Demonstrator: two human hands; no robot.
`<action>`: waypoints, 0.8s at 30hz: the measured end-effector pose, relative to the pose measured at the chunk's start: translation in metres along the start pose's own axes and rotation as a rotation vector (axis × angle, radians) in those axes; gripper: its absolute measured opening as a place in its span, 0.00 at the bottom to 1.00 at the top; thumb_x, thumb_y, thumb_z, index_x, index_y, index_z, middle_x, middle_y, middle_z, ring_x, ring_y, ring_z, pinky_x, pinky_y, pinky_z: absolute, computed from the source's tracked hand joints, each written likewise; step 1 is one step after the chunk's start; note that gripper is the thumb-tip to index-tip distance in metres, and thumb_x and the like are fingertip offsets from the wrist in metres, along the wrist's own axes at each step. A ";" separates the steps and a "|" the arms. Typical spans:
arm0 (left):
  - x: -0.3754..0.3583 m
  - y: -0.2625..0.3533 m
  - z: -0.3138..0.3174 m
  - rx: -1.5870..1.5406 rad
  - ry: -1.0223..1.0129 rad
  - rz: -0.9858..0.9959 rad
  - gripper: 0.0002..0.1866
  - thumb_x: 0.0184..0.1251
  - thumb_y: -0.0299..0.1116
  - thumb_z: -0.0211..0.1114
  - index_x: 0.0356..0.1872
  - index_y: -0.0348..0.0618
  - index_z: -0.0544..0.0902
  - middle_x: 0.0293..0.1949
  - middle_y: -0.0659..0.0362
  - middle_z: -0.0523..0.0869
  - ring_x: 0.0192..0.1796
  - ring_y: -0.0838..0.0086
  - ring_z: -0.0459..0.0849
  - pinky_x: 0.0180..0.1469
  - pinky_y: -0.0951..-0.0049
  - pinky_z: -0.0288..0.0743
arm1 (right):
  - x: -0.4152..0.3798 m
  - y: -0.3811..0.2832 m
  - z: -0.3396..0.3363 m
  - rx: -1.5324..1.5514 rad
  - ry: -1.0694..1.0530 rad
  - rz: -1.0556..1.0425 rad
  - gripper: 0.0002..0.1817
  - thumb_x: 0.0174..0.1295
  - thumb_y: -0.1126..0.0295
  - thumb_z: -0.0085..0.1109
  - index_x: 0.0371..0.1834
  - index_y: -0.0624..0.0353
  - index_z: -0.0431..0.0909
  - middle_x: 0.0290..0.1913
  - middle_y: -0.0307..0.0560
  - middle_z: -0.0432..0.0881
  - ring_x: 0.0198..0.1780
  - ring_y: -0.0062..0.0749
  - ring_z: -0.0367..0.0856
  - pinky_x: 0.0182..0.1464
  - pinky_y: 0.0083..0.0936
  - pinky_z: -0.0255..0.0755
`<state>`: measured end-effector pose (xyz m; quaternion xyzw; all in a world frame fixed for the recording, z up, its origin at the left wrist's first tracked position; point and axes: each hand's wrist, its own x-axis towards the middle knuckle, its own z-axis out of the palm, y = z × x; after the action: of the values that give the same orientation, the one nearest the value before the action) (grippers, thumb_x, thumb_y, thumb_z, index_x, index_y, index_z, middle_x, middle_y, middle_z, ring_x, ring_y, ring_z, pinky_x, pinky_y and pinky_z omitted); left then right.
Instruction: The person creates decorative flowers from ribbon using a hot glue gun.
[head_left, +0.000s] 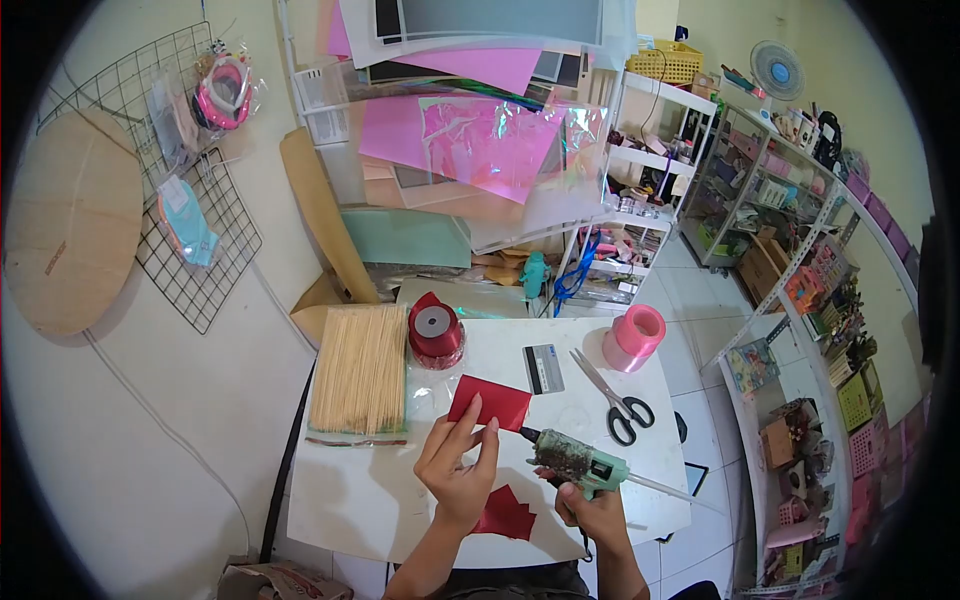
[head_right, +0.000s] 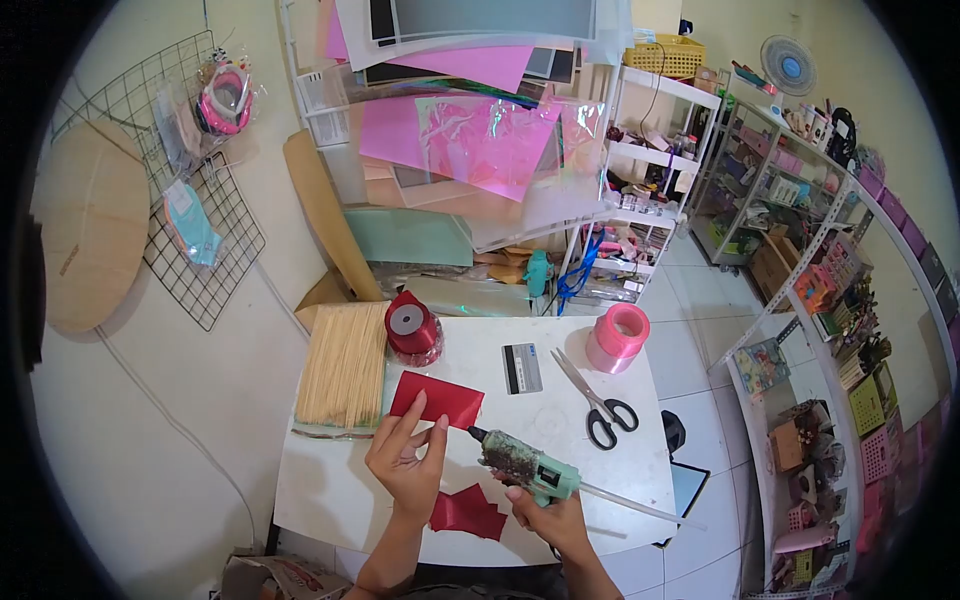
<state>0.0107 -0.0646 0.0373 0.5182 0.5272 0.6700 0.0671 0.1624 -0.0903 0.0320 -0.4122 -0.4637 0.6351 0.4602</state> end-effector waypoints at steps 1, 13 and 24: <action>0.001 -0.003 0.001 -0.015 0.002 -0.020 0.20 0.43 0.12 0.62 0.43 0.33 0.77 0.24 0.62 0.70 0.26 0.84 0.69 0.27 0.88 0.75 | 0.003 0.000 0.000 0.007 0.001 0.001 0.12 0.53 0.69 0.57 0.38 0.66 0.74 0.20 0.38 0.73 0.13 0.13 0.62 0.13 0.11 0.54; 0.002 -0.025 0.002 -0.005 0.027 -0.065 0.20 0.43 0.12 0.63 0.42 0.34 0.77 0.24 0.63 0.69 0.25 0.85 0.69 0.27 0.88 0.75 | 0.027 -0.001 0.001 -0.016 -0.047 0.040 0.09 0.52 0.74 0.56 0.36 0.66 0.74 0.24 0.39 0.77 0.14 0.13 0.64 0.14 0.11 0.58; -0.004 -0.032 0.003 0.003 0.064 -0.035 0.20 0.42 0.14 0.65 0.41 0.34 0.78 0.24 0.63 0.71 0.24 0.86 0.70 0.23 0.88 0.72 | 0.028 0.009 0.000 -0.160 -0.001 0.038 0.11 0.51 0.67 0.59 0.35 0.63 0.77 0.19 0.36 0.75 0.15 0.14 0.66 0.17 0.12 0.62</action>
<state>0.0000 -0.0511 0.0097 0.4872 0.5393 0.6842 0.0610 0.1538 -0.0650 0.0207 -0.4559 -0.5053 0.6048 0.4135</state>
